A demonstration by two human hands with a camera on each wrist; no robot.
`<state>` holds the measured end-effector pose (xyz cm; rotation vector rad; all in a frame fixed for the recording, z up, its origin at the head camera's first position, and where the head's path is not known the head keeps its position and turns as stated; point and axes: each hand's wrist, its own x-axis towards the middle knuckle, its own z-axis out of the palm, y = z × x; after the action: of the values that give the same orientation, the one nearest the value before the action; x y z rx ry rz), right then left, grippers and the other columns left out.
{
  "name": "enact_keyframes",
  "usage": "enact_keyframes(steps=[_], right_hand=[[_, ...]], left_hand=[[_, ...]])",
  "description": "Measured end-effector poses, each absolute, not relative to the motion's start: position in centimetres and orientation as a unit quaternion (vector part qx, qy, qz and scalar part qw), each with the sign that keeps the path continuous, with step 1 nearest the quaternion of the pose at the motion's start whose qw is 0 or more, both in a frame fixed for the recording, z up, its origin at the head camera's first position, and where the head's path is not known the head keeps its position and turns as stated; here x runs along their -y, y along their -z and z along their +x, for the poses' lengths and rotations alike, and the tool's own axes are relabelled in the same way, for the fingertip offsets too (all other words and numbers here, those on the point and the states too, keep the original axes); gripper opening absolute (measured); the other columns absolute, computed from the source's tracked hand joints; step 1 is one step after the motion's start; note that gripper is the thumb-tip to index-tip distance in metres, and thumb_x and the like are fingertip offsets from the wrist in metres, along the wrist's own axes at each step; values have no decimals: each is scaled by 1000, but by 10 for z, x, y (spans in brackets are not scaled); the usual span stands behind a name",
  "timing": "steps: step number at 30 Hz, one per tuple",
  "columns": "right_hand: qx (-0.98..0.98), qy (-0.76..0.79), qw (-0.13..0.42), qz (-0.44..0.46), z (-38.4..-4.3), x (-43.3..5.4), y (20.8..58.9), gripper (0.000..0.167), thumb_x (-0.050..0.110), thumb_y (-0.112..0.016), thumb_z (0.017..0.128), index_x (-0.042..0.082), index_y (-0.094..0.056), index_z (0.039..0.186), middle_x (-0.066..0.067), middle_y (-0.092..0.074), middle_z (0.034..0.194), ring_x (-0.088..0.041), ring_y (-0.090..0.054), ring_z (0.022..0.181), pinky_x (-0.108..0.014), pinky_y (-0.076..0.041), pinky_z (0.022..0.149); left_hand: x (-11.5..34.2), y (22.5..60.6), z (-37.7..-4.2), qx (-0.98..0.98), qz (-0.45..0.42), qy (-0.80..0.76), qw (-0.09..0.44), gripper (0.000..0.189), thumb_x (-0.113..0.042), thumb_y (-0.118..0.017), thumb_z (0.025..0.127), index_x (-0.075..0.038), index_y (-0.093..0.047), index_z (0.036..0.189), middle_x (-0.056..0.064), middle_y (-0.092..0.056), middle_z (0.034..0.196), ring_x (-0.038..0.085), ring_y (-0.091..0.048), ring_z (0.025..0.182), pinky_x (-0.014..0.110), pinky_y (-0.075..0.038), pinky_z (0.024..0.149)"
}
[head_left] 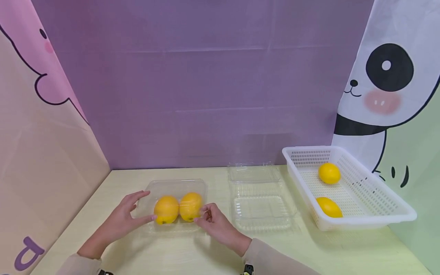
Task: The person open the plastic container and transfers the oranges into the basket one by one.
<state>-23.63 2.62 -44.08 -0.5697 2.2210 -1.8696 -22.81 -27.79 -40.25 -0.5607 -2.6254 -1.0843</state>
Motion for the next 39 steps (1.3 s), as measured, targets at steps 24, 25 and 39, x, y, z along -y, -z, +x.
enact_keyframes(steps=[24, 25, 39], right_hand=[[-782, 599, 43, -166, -234, -21, 439, 49, 14, -66, 96, -6, -42, 133, -9, -49, 103, -19, -52, 83, -25, -48, 66], [-785, 597, 42, -162, -234, -21, 440, 50, 15, -66, 96, -6, -42, 134, -10, -49, 105, -20, -51, 84, -26, -48, 66], [-792, 588, 45, -156, -233, -21, 439, 62, 17, -65, 97, -5, -35, 146, -18, -47, 132, -26, -55, 106, -40, -56, 85]], left_hand=[[273, 379, -233, 901, -141, 392, 122, 69, -35, -76, 90, 0, -49, 143, 22, -46, 140, 40, -42, 129, 61, -40, 104], [273, 378, -233, 901, -141, 392, 122, 69, -35, -76, 90, 0, -49, 143, 23, -47, 140, 41, -42, 129, 62, -40, 104], [266, 369, -239, 889, -106, 429, 120, 70, -36, -71, 95, 2, -42, 147, 29, -37, 144, 46, -40, 129, 64, -34, 107]])
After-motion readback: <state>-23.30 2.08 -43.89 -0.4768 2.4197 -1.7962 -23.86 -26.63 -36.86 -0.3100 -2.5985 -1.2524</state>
